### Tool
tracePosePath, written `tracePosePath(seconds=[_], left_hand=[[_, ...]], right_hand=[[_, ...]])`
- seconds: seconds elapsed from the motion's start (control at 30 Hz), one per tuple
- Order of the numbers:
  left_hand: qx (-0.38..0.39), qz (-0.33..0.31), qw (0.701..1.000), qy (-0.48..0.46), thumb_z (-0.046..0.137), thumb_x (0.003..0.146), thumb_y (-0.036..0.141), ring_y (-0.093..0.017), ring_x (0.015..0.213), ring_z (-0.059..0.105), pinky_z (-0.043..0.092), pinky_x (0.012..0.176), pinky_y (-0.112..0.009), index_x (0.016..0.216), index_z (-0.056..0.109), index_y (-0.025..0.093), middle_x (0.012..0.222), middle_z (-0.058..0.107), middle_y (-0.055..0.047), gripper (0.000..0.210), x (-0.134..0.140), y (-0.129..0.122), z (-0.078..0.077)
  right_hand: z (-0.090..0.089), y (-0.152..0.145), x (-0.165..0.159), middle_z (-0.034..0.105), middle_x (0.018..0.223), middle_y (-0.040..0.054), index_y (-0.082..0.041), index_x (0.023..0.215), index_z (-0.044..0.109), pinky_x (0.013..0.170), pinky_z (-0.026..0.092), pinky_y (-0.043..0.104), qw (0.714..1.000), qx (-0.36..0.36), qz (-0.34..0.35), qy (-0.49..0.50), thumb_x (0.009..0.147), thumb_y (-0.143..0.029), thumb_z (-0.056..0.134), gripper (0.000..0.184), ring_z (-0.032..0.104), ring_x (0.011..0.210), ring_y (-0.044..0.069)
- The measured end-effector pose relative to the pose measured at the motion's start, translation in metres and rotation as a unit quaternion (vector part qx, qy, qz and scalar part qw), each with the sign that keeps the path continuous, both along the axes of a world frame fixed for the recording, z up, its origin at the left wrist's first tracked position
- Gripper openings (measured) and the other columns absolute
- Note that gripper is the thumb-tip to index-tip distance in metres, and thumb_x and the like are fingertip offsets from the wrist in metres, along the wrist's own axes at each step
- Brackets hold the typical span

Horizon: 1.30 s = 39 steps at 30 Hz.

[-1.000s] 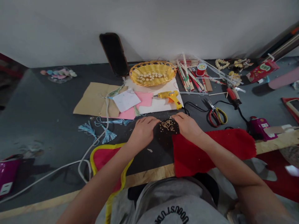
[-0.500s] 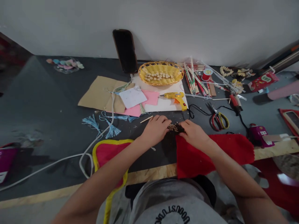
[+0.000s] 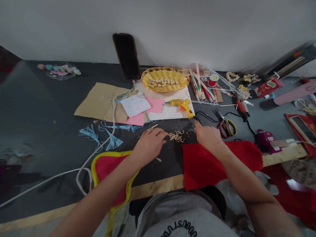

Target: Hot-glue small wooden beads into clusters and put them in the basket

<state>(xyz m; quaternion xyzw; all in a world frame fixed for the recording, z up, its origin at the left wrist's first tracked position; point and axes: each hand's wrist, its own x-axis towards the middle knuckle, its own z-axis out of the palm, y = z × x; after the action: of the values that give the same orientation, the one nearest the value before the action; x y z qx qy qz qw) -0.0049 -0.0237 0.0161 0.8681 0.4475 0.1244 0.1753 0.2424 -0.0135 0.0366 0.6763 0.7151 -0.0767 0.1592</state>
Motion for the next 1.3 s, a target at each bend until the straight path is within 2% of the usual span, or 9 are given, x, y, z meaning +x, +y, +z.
tracePosePath(seconds=[0.13, 0.33, 0.47, 0.67, 0.77, 0.93, 1.1, 1.2, 1.3], left_hand=[[-0.008, -0.006, 1.0, 0.012, 0.051, 0.086, 0.016, -0.027, 0.105, 0.057, 0.045, 0.092, -0.044, 0.112, 0.06, 0.018, 0.113, 0.063, -0.011, 0.027, -0.005, -0.007, -0.001], [-0.003, -0.014, 1.0, 0.024, 0.049, 0.087, 0.014, -0.027, 0.103, 0.056, 0.045, 0.091, -0.044, 0.113, 0.06, 0.016, 0.115, 0.063, -0.011, 0.029, 0.002, -0.006, 0.0], [0.014, -0.039, 0.999, 0.035, 0.048, 0.088, 0.014, -0.027, 0.104, 0.055, 0.045, 0.088, -0.043, 0.114, 0.061, 0.017, 0.117, 0.063, -0.011, 0.029, 0.021, -0.002, 0.0], [0.049, -0.061, 0.996, 0.035, 0.05, 0.087, 0.013, -0.027, 0.103, 0.056, 0.046, 0.087, -0.044, 0.111, 0.062, 0.018, 0.115, 0.065, -0.01, 0.028, 0.027, -0.002, 0.0], [0.078, -0.011, 0.997, -0.007, 0.052, 0.087, 0.015, -0.026, 0.103, 0.057, 0.046, 0.091, -0.044, 0.113, 0.06, 0.02, 0.116, 0.064, -0.009, 0.027, 0.017, -0.001, 0.003], [0.145, 0.07, 0.98, -0.115, 0.051, 0.089, 0.016, -0.022, 0.102, 0.059, 0.048, 0.089, -0.039, 0.11, 0.06, 0.018, 0.106, 0.068, -0.009, 0.023, 0.012, 0.003, 0.001], [0.178, 0.07, 0.971, -0.14, 0.055, 0.087, 0.015, -0.021, 0.094, 0.061, 0.049, 0.084, -0.037, 0.104, 0.063, 0.019, 0.097, 0.07, -0.006, 0.019, 0.014, 0.008, -0.016], [0.2, 0.083, 0.964, -0.151, 0.06, 0.085, 0.017, -0.02, 0.091, 0.062, 0.049, 0.084, -0.036, 0.097, 0.066, 0.02, 0.093, 0.07, -0.006, 0.014, 0.009, 0.009, -0.016], [0.198, 0.075, 0.965, -0.153, 0.069, 0.079, 0.024, -0.023, 0.094, 0.059, 0.048, 0.085, -0.04, 0.07, 0.066, 0.021, 0.094, 0.07, -0.006, 0.009, 0.005, 0.007, -0.009]], right_hand=[[-0.005, 0.006, -0.003, 0.072, 0.086, 0.0231, -0.009, 0.142, 0.035, 0.068, 0.049, 0.041, 1.0, -0.02, -0.011, -0.004, 0.091, -0.018, 0.039, 0.051, 0.071, 0.082, 0.034], [0.0, 0.0, 0.002, 0.072, 0.096, 0.0124, -0.022, 0.126, 0.05, 0.072, 0.048, 0.034, 0.997, -0.012, 0.033, 0.068, 0.096, -0.028, 0.038, 0.033, 0.07, 0.085, 0.027], [-0.006, -0.004, -0.002, 0.067, 0.105, 0.0126, -0.015, 0.111, 0.057, 0.077, 0.046, 0.03, 0.982, 0.024, 0.083, 0.169, 0.093, -0.018, 0.047, 0.021, 0.065, 0.094, 0.023], [-0.013, -0.005, -0.018, 0.065, 0.098, 0.0113, -0.014, 0.099, 0.06, 0.079, 0.048, 0.03, 0.973, 0.017, 0.112, 0.201, 0.091, -0.012, 0.047, 0.016, 0.063, 0.091, 0.022], [-0.01, -0.012, -0.018, 0.064, 0.107, 0.0093, -0.016, 0.112, 0.057, 0.085, 0.05, 0.029, 0.941, 0.047, 0.143, 0.304, 0.09, -0.013, 0.05, 0.023, 0.062, 0.097, 0.019], [-0.022, -0.02, -0.02, 0.059, 0.119, 0.0104, -0.022, 0.128, 0.05, 0.096, 0.05, 0.034, 0.839, 0.186, 0.216, 0.463, 0.091, -0.015, 0.051, 0.038, 0.057, 0.113, 0.02], [-0.036, -0.017, -0.017, 0.06, 0.116, 0.0128, -0.02, 0.121, 0.055, 0.094, 0.051, 0.037, 0.804, 0.266, 0.216, 0.486, 0.088, -0.012, 0.055, 0.033, 0.057, 0.11, 0.021], [-0.029, -0.017, -0.01, 0.063, 0.104, 0.0104, -0.02, 0.106, 0.058, 0.086, 0.052, 0.037, 0.794, 0.267, 0.197, 0.509, 0.086, -0.017, 0.063, 0.021, 0.06, 0.098, 0.021], [-0.019, -0.021, -0.004, 0.06, 0.081, 0.0035, -0.02, 0.083, 0.055, 0.07, 0.05, 0.032, 0.761, 0.259, 0.135, 0.579, 0.082, -0.021, 0.067, 0.013, 0.059, 0.078, 0.017]])
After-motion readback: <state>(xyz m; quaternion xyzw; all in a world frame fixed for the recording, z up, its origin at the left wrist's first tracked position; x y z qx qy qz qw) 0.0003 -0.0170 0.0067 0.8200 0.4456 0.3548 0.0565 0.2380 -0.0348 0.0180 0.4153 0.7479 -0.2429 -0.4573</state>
